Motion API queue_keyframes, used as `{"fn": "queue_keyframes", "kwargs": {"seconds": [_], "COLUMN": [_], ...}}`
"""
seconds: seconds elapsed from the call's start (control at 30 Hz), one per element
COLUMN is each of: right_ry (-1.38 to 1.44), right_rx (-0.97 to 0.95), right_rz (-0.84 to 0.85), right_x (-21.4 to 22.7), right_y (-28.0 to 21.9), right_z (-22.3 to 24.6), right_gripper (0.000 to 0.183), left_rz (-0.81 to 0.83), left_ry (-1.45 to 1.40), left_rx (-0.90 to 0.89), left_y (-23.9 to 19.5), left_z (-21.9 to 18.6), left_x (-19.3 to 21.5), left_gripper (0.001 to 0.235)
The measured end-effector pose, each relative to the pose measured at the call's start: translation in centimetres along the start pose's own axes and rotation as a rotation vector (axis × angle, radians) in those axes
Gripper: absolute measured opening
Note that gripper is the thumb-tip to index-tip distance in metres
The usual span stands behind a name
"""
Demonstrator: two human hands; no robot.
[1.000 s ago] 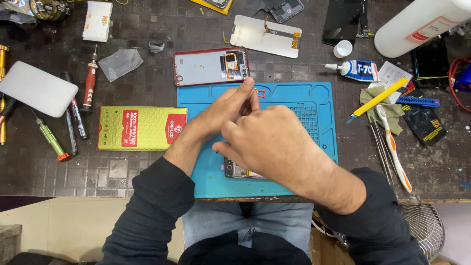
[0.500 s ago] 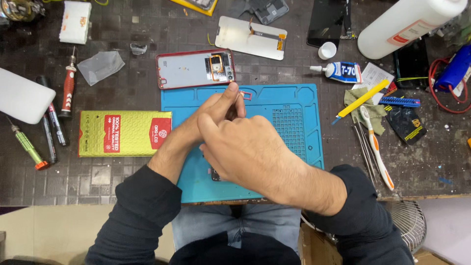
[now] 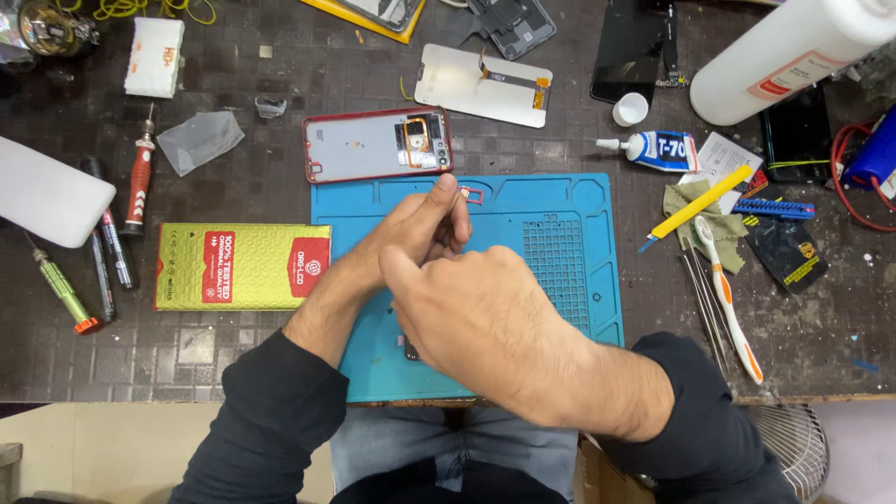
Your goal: The person disassembles a smartphone by removing the back cover and unscrewing internal components. They use a screwdriver to remove screws from the motherboard area and then use tweezers to handle small parts. The person then places a new back cover onto the phone and secures it.
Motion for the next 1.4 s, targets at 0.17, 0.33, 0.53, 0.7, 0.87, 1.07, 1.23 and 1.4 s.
{"fn": "queue_keyframes", "kwargs": {"seconds": [0.17,0.33,0.53,0.7,0.87,1.07,1.23,1.4], "right_ry": [-0.026,0.084,0.122,0.122,0.269,0.23,0.22,0.197], "right_rx": [-0.075,0.081,0.124,0.017,-0.019,-0.063,-0.084,-0.125], "right_rz": [0.057,0.02,0.021,0.011,-0.15,-0.224,-0.219,-0.206], "right_x": [0.1,0.4,1.2,3.6,5.9,6.9,7.0,6.9], "right_y": [0.3,0.1,-0.2,-0.6,-0.6,-1.2,-1.4,-1.6], "right_z": [-0.3,-0.6,-0.4,-2.2,-3.4,-4.6,-4.8,-4.9], "right_gripper": [0.042,0.027,0.029,0.03,0.027,0.028,0.027,0.029], "left_rz": [-0.013,-0.026,-0.166,-0.868,-0.97,-0.92,-0.883,-0.865], "left_ry": [0.104,0.093,0.313,1.06,1.382,1.434,1.457,1.505], "left_rx": [-0.057,0.0,-0.249,-0.543,-0.497,-0.382,-0.408,-0.396], "left_y": [-0.6,-0.3,-0.9,-3.8,-4.6,-4.1,-3.6,-3.4], "left_z": [-0.4,-0.2,-2.3,-6.6,-7.5,-6.5,-5.8,-5.4], "left_x": [0.0,-0.2,0.1,2.9,4.0,4.7,5.1,5.0], "left_gripper": [0.071,0.069,0.053,0.023,0.01,0.011,0.013,0.013]}}
Point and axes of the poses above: each hand's wrist, its own y-axis towards the middle knuckle, its own x-axis out of the back of the hand, z = x × y, the point moved 2 cm from there along y, towards the middle knuckle, and after that the axes turned 11 degrees about -x, right-handed, at the moved point
